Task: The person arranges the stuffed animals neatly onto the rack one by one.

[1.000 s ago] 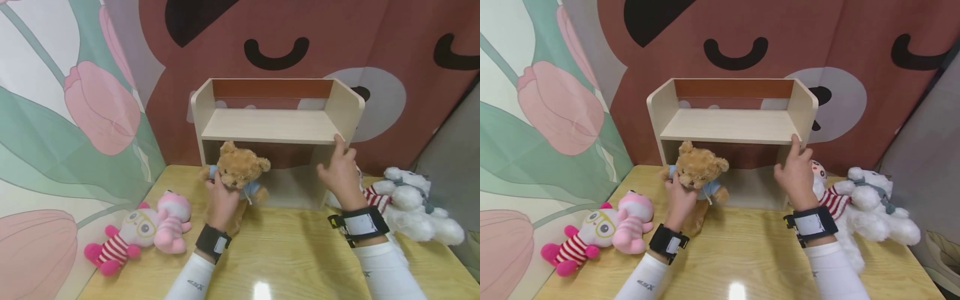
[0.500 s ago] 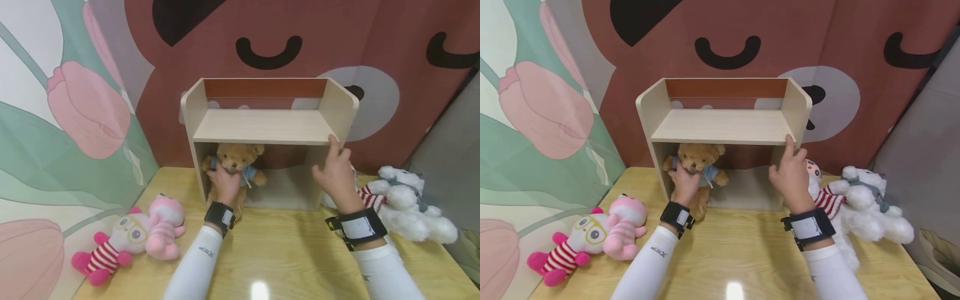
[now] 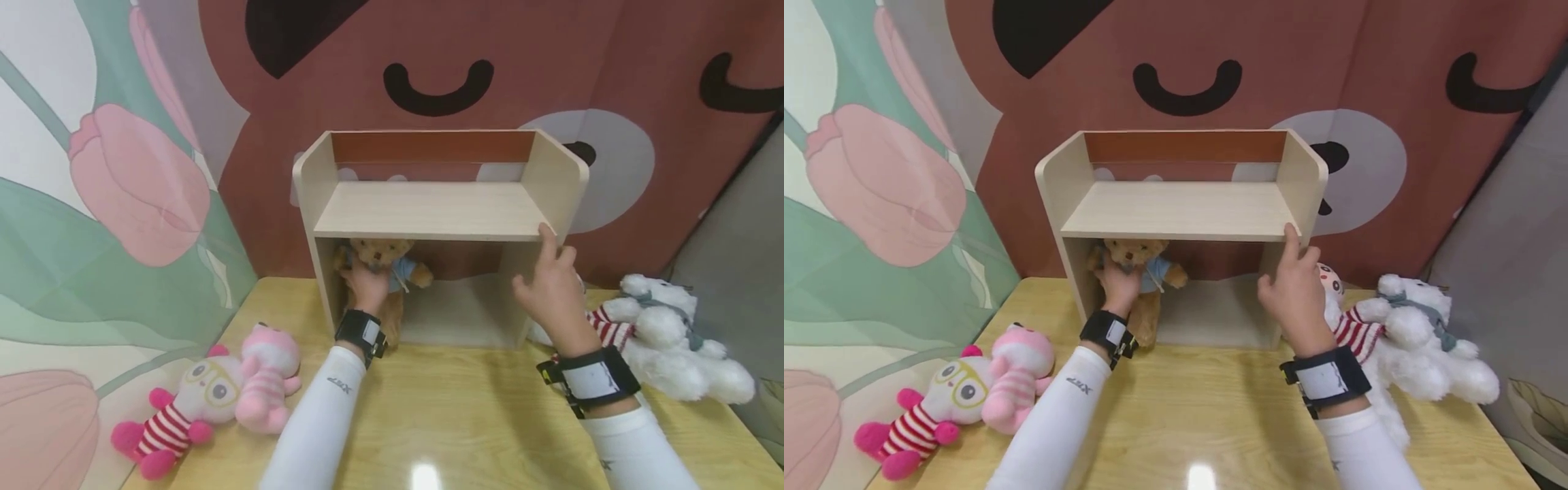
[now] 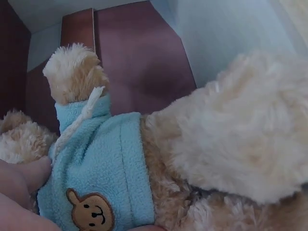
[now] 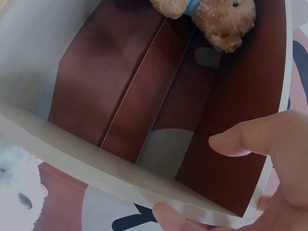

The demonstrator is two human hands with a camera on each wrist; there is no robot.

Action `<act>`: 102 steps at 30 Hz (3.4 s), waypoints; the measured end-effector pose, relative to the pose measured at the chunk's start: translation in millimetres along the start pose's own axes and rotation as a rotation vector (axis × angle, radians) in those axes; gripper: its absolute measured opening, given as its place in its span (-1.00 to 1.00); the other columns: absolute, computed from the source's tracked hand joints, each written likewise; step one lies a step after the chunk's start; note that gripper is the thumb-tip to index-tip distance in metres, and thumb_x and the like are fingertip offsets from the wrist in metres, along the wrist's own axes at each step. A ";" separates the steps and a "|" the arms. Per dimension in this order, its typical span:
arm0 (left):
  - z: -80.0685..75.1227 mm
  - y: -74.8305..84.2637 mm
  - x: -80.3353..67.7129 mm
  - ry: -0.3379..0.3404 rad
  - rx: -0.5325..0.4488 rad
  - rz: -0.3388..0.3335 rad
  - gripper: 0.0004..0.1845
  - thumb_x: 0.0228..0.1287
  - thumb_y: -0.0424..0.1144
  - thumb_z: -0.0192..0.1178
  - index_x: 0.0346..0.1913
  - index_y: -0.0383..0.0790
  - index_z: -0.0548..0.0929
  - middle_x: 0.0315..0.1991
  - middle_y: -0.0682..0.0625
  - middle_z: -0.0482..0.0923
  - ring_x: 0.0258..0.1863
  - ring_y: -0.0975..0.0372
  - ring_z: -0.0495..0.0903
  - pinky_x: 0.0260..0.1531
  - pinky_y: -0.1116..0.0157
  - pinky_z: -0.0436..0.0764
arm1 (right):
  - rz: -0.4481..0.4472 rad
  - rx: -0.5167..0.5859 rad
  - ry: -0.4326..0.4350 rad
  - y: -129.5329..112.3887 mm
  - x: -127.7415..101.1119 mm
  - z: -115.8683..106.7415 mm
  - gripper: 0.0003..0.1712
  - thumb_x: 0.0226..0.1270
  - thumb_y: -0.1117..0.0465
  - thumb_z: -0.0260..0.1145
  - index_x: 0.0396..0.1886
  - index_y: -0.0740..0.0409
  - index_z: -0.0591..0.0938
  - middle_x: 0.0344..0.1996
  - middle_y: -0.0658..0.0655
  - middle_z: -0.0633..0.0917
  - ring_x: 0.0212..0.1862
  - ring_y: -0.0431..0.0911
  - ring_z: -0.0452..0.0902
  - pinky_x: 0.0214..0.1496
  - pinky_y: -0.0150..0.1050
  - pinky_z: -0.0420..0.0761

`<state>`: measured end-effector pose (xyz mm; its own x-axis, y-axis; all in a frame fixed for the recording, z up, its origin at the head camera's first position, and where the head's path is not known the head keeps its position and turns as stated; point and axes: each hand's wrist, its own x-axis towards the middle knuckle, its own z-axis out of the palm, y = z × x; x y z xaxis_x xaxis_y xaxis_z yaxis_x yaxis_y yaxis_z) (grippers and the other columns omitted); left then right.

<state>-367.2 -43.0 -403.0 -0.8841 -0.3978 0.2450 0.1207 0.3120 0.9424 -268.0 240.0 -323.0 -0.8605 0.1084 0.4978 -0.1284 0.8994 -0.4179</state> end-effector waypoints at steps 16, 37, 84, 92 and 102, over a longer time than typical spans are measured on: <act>12.2 5.0 37.6 -0.024 0.058 -0.111 -0.25 0.24 -0.22 0.31 0.41 -0.37 0.23 0.37 -0.57 0.06 0.34 -0.37 0.19 0.31 -0.18 0.31 | -0.025 -0.022 0.009 0.3 -2.1 0.7 0.13 0.12 0.23 0.39 0.57 0.22 -0.08 -0.02 0.67 0.32 -0.43 0.42 0.50 -0.48 0.22 0.52; 16.8 -16.4 42.4 -0.067 0.174 -0.228 -0.13 0.36 -0.14 0.21 0.57 -0.23 -0.02 0.45 -0.51 0.00 0.39 -0.36 0.05 0.39 -0.18 0.13 | 0.008 0.002 -0.019 0.1 0.7 3.3 0.16 0.17 0.24 0.39 0.59 0.17 -0.15 0.01 0.66 0.29 -0.38 0.37 0.51 -0.45 0.15 0.55; 11.1 -3.9 32.6 -0.183 -0.015 -0.408 -0.09 0.43 -0.10 0.11 0.60 0.14 -0.27 0.42 -0.54 -0.19 0.29 -0.33 0.20 -0.32 0.01 0.73 | -0.004 -0.034 -0.024 -2.8 3.2 4.2 0.16 0.14 0.22 0.38 0.57 0.26 -0.15 0.01 0.70 0.29 -0.40 0.46 0.50 -0.47 0.20 0.54; 6.9 0.1 29.9 -0.185 -0.018 -0.384 -0.11 0.42 -0.10 0.13 0.60 0.11 -0.20 0.43 -0.53 -0.18 0.30 -0.32 0.20 -0.34 0.04 0.73 | -0.005 -0.044 -0.027 -3.3 4.4 4.2 0.18 0.13 0.21 0.38 0.56 0.25 -0.16 -0.03 0.67 0.29 -0.42 0.43 0.49 -0.51 0.16 0.52; 2.0 3.5 20.2 -0.180 0.093 -0.231 -0.15 0.41 -0.17 0.09 0.60 -0.06 -0.14 0.38 -0.50 0.09 0.24 -0.28 0.34 0.04 -0.08 0.54 | -0.003 -0.046 -0.026 -3.9 6.6 5.4 0.18 0.13 0.21 0.40 0.56 0.26 -0.16 -0.05 0.66 0.29 -0.44 0.40 0.49 -0.54 0.11 0.50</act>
<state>-385.6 -48.2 -395.2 -0.9501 -0.3110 -0.0258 -0.1277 0.3118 0.9415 -275.8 234.9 -322.2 -0.8729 0.0953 0.4785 -0.1084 0.9183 -0.3807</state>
